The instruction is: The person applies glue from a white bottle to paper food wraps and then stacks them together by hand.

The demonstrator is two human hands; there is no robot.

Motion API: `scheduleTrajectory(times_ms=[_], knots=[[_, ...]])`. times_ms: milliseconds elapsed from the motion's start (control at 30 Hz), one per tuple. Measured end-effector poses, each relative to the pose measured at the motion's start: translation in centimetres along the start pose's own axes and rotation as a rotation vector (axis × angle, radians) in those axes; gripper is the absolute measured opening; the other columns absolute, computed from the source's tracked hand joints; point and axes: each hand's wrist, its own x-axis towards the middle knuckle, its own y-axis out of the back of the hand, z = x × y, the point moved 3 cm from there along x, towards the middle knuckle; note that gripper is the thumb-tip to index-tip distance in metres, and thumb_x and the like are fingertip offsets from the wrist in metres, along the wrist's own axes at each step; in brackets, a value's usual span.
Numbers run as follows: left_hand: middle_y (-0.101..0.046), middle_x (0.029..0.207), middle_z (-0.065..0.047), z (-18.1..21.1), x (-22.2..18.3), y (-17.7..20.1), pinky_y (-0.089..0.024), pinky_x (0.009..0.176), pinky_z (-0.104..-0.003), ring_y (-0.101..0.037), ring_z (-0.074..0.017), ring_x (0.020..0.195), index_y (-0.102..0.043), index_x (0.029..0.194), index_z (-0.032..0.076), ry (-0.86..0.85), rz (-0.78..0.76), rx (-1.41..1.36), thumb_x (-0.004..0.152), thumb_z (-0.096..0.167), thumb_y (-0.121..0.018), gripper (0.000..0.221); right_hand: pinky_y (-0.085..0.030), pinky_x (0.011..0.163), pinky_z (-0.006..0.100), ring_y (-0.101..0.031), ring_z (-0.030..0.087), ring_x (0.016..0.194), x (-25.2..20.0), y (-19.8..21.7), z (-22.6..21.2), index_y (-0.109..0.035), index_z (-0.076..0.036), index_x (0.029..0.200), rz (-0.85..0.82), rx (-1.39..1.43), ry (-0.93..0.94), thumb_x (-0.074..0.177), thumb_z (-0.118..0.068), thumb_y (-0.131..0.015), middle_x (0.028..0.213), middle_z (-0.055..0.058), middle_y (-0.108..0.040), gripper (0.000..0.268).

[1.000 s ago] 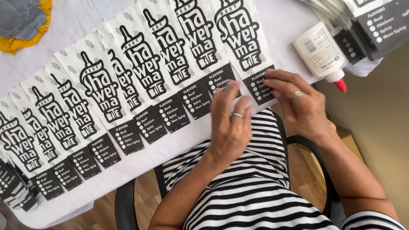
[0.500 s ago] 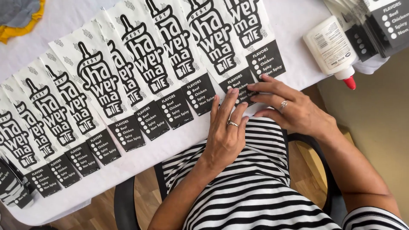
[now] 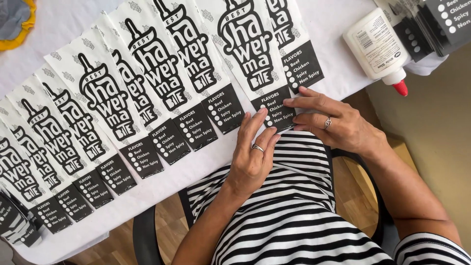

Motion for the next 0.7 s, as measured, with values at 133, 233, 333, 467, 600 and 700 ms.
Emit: scheduleTrajectory(times_ms=[133,233,333,467,600,700], knots=[[-0.062,0.129,-0.030,0.0,0.2,0.2,-0.050,0.109,-0.052,-0.069,-0.0403,0.119,-0.070,0.096,-0.010,-0.001,-0.013,-0.032,0.092,-0.005,-0.072,0.008,-0.050,0.106,0.056,-0.073,0.040,0.106,-0.1,0.2,0.2,-0.073,0.007,0.090,0.005,-0.012,0.009,0.088,0.006,-0.075,0.116,0.027,-0.072,0.004],[-0.062,0.129,-0.032,-0.1,0.1,0.1,-0.050,0.109,-0.053,-0.069,-0.0415,0.118,-0.071,0.094,-0.011,-0.022,-0.015,-0.038,0.091,-0.007,-0.073,0.005,-0.050,0.105,0.056,-0.073,0.040,0.106,-0.2,0.2,0.3,-0.073,0.007,0.089,0.005,-0.003,0.017,0.089,0.006,-0.074,0.116,0.027,-0.072,0.002],[-0.062,0.129,-0.031,-0.2,-0.3,-0.1,-0.050,0.108,-0.053,-0.069,-0.0412,0.118,-0.071,0.094,-0.010,-0.024,-0.010,-0.026,0.091,-0.007,-0.073,0.005,-0.051,0.105,0.055,-0.074,0.039,0.107,-0.3,0.1,0.3,-0.072,0.007,0.088,0.004,-0.004,0.031,0.090,0.006,-0.072,0.116,0.027,-0.072,0.002],[-0.063,0.127,-0.027,-0.3,-0.6,-0.5,-0.049,0.109,-0.053,-0.069,-0.0388,0.116,-0.071,0.091,-0.010,0.022,-0.029,0.011,0.095,-0.003,-0.069,0.008,-0.048,0.108,0.054,-0.074,0.038,0.107,-0.2,-0.2,0.0,-0.073,0.008,0.087,0.032,-0.010,-0.029,0.091,0.007,-0.072,0.114,0.026,-0.073,0.004],[-0.063,0.124,-0.023,-0.6,-0.3,-1.0,-0.045,0.111,-0.055,-0.069,-0.0337,0.114,-0.068,0.088,-0.008,0.115,-0.029,-0.012,0.097,0.000,-0.066,0.013,-0.046,0.112,0.053,-0.074,0.035,0.108,-0.6,-0.4,0.3,-0.073,0.008,0.084,0.088,0.001,-0.125,0.090,0.005,-0.075,0.112,0.024,-0.075,0.007],[-0.062,0.122,-0.019,-0.8,-0.3,-1.1,-0.045,0.113,-0.050,-0.069,-0.0311,0.113,-0.066,0.087,-0.006,0.148,-0.032,0.019,0.098,0.004,-0.065,0.015,-0.047,0.113,0.051,-0.074,0.032,0.107,-0.9,-0.5,0.4,-0.073,0.007,0.082,0.097,-0.010,-0.160,0.089,0.004,-0.077,0.113,0.022,-0.075,0.009]])
